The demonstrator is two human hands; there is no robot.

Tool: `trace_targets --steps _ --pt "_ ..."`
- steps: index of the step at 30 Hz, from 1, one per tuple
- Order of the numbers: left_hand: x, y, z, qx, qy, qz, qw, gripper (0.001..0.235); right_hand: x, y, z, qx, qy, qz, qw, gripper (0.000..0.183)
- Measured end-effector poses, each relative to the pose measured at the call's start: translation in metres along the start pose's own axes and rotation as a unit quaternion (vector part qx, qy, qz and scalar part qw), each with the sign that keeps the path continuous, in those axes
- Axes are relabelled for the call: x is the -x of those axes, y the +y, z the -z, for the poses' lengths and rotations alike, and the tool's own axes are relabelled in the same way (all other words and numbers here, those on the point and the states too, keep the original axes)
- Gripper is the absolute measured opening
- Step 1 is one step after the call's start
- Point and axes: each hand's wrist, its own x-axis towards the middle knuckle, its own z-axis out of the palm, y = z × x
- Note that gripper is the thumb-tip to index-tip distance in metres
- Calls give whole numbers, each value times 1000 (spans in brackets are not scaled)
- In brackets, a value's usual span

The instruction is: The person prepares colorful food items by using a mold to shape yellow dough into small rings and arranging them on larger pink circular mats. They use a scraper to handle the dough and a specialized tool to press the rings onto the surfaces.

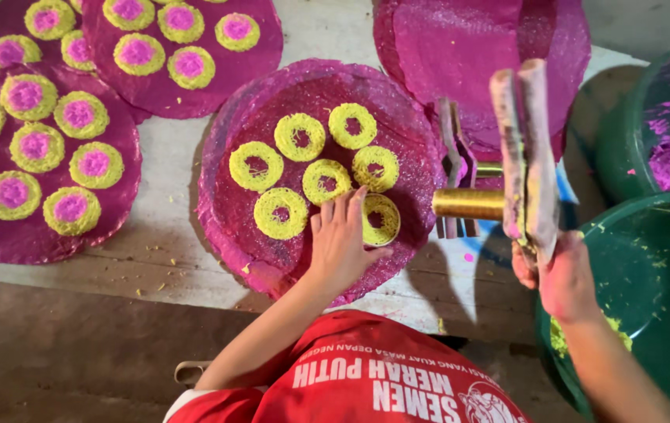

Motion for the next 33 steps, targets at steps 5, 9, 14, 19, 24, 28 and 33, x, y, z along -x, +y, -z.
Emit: trace_targets --steps 5,9,14,19,24,28,33 --pt "-5 6 -1 -5 -10 4 1000 106 13 21 -1 -89 17 -30 995 68" --pt "2 5 2 9 25 -9 1000 101 19 37 6 -109 20 -17 994 71" --pt "23 0 24 66 70 -37 995 105 31 41 17 -111 32 -12 993 72" --pt "65 -30 43 8 41 1 999 109 31 43 15 -159 -30 6 987 82" --pt "71 -48 37 -26 -6 35 999 114 34 42 -2 -137 -79 28 987 89" --pt "61 -39 51 33 55 -43 997 123 32 22 -33 -76 -91 20 993 74" --pt "50 -28 68 175 -4 -209 962 84 45 -31 -94 126 -171 37 976 59"
